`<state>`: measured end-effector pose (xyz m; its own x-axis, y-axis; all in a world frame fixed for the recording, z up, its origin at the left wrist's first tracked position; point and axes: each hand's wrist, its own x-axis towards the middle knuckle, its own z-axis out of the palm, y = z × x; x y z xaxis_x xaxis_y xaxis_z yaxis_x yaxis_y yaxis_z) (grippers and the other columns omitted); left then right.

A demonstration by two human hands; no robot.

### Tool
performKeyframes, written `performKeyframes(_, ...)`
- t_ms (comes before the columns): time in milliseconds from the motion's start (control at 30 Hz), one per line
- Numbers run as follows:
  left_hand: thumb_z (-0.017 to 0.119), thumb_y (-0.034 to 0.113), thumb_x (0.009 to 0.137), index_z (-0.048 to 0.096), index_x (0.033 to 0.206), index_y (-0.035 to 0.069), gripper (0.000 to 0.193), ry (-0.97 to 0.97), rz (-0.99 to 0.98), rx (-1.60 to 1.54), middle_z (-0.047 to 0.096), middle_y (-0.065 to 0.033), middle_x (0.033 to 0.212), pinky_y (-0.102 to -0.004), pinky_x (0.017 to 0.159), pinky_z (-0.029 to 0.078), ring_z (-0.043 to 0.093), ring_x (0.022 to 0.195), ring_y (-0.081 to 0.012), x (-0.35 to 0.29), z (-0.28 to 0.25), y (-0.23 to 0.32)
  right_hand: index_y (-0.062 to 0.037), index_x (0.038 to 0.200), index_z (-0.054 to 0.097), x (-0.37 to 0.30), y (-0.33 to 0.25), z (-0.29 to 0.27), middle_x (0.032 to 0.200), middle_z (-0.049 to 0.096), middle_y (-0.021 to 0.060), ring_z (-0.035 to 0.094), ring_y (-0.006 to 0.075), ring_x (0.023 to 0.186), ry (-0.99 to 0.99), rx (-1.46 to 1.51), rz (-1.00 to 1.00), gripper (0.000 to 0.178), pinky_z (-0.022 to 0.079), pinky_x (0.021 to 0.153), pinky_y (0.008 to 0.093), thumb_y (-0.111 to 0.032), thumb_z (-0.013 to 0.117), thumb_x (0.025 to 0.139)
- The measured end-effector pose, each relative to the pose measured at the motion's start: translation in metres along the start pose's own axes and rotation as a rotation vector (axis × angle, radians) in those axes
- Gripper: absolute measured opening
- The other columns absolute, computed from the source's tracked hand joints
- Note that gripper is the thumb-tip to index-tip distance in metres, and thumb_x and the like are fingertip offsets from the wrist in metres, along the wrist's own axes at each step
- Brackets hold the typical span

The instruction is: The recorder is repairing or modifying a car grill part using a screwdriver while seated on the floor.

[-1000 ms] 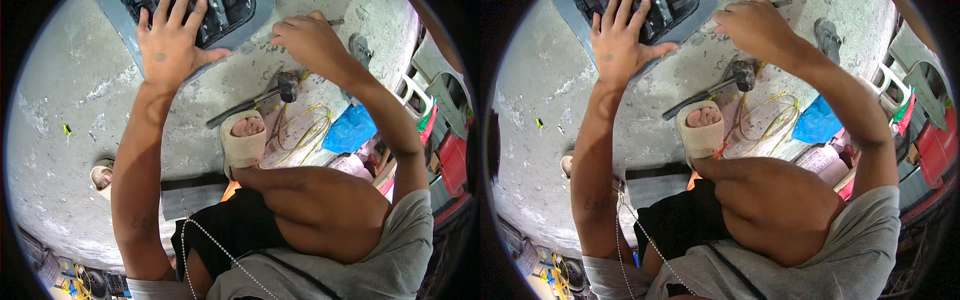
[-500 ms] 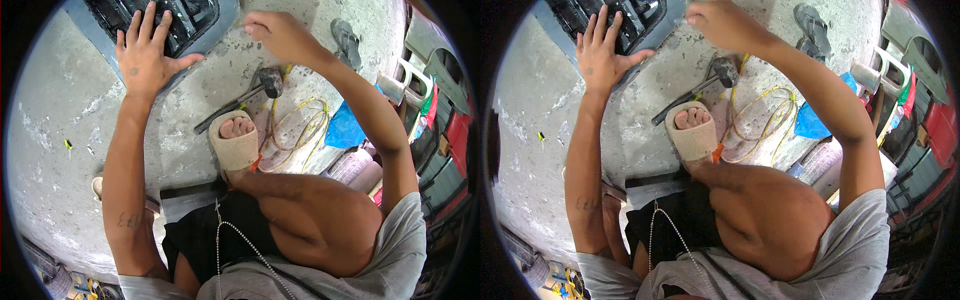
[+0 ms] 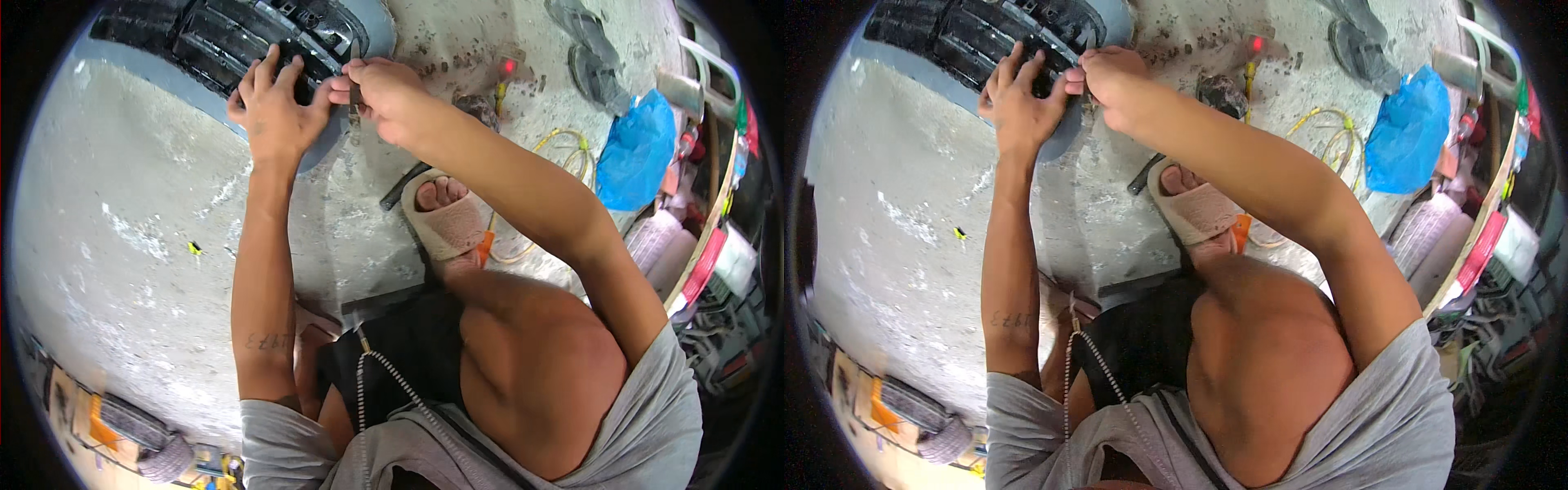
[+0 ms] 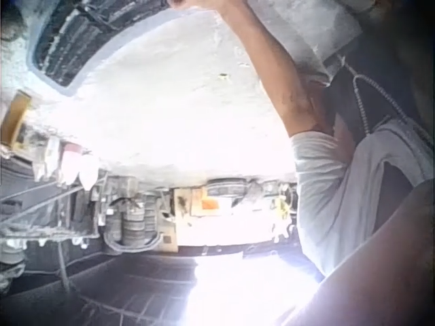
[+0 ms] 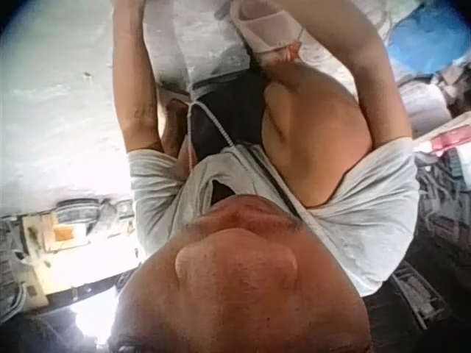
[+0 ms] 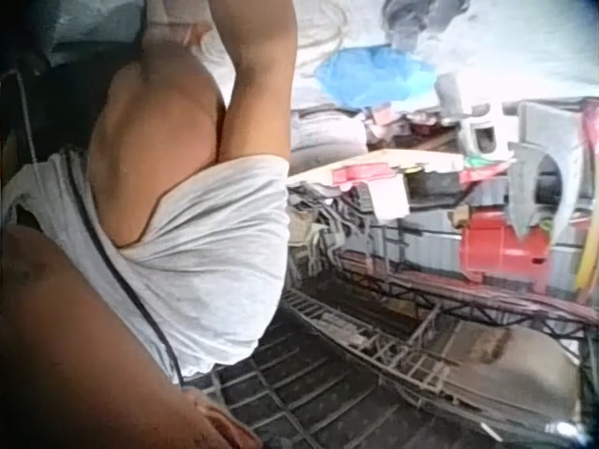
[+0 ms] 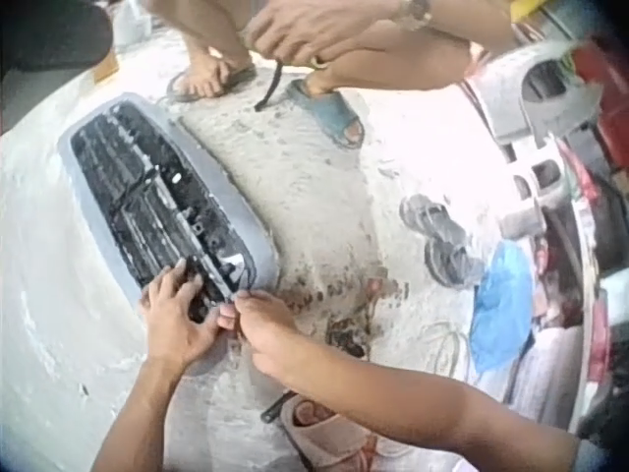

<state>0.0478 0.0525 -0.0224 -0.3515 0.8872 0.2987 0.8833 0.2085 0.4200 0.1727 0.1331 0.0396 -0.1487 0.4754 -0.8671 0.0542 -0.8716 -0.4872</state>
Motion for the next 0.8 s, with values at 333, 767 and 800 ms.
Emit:
performKeyframes(333,0.063,0.035,0.093,0.077,0.092,0.011,0.027,-0.306,0.199,-0.309,0.071,-0.0011,0.101,-0.0477,0.096,0.037,0.062,0.104,-0.0287,0.061,0.004,0.015,-0.0101,0.108,0.062,0.023,0.008,-0.003,0.106,0.068,0.0045,0.067,0.0186,0.094,0.017,0.034,-0.07,0.014,0.054,0.087,0.036,-0.014,0.049,0.103)
performKeyframes(767,0.049,0.033,0.099,0.066,0.132,0.031,0.037,-0.612,0.255,-0.181,0.06,0.0025,0.128,-0.0501,0.1,0.034,0.05,0.119,-0.0302,0.068,0.013,0.007,-0.0058,0.105,0.065,0.04,0.01,0.008,0.096,0.069,0.0066,0.066,0.0182,0.086,0.167,0.15,-0.084,0.016,0.054,0.077,0.0343,-0.014,0.053,0.1)
performKeyframes(800,0.049,0.033,0.099,0.066,0.132,0.031,0.037,-0.617,0.257,-0.178,0.06,0.0025,0.128,-0.0501,0.1,0.034,0.05,0.119,-0.0302,0.068,0.014,0.008,-0.0057,0.102,0.066,0.042,0.009,0.006,0.093,0.068,0.0064,0.065,0.0178,0.083,0.203,0.149,-0.076,0.014,0.052,0.073,0.034,-0.013,0.054,0.098)
